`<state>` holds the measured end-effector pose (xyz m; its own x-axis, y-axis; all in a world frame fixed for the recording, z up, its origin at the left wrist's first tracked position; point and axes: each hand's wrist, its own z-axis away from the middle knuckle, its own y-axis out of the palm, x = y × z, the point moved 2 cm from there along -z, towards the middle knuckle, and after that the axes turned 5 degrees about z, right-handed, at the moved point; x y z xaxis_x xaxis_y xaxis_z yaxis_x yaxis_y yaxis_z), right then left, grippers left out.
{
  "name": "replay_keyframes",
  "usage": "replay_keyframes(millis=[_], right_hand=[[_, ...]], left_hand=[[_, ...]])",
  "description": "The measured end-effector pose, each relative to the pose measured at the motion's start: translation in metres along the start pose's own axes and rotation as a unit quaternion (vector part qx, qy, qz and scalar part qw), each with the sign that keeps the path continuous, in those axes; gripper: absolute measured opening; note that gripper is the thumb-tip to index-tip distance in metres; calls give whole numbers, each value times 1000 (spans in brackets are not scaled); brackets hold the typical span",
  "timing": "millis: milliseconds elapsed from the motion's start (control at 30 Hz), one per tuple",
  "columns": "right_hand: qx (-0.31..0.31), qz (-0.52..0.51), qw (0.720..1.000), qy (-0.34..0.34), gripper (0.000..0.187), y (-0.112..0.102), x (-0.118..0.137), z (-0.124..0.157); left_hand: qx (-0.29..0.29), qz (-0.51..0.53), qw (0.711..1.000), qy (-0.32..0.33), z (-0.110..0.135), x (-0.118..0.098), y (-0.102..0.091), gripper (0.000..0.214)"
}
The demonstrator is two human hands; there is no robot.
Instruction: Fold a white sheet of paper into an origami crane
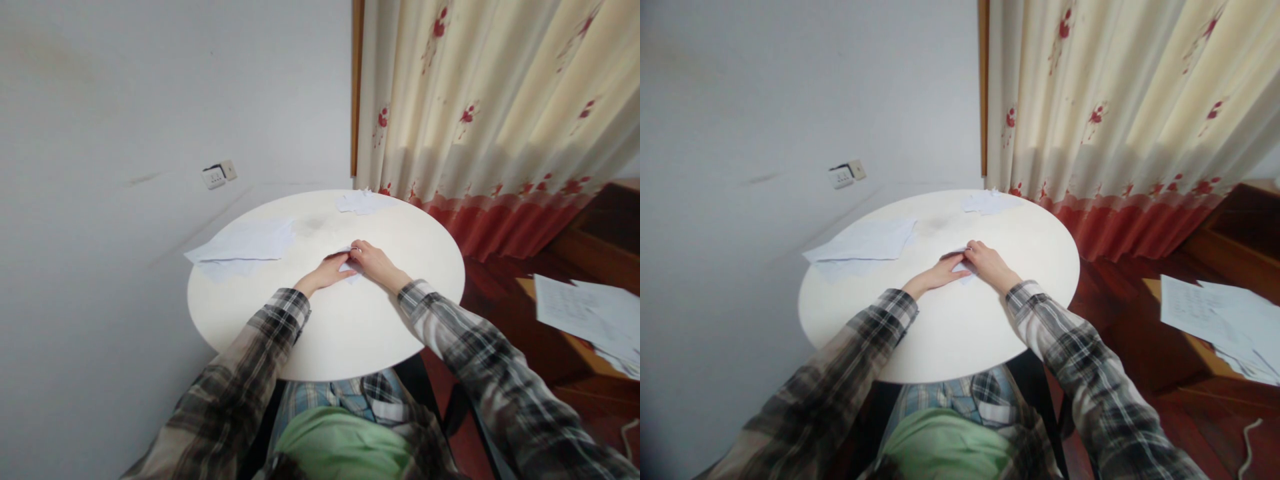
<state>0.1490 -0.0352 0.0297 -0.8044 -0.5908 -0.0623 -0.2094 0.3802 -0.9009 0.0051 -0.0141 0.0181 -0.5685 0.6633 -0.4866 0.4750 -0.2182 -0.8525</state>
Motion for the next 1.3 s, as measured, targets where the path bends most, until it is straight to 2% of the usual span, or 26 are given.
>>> replay_keyframes(millis=[200,333,433,567,633,833,1000,1167,1300], right_hand=[[-26,-43,999,15,13,-1,-2,1],[-90,-136,986,20,16,0,-8,2],[-143,-234,961,33,11,-1,-13,2],[-190,-342,912,121,8,-2,-19,2],[-195,-359,899,155,13,1,-21,2],[-126,-285,936,165,42,21,-28,3],[-51,-178,968,168,54,25,-29,4],[10,-113,976,185,62,28,-29,1],[35,-104,979,174,57,30,-26,-2]], left_hand=[[-6,8,1000,1,0,0,-1,40],[-2,18,1000,2,1,1,0,46],[6,25,1000,10,2,3,0,50],[9,23,1000,-2,1,7,1,54],[8,17,1000,-14,1,9,1,54],[6,6,1000,-27,1,8,-1,52],[8,-11,999,-29,2,7,-2,53],[-16,-26,999,-14,6,1,-4,46],[-74,-70,995,-5,6,-10,-6,35]])
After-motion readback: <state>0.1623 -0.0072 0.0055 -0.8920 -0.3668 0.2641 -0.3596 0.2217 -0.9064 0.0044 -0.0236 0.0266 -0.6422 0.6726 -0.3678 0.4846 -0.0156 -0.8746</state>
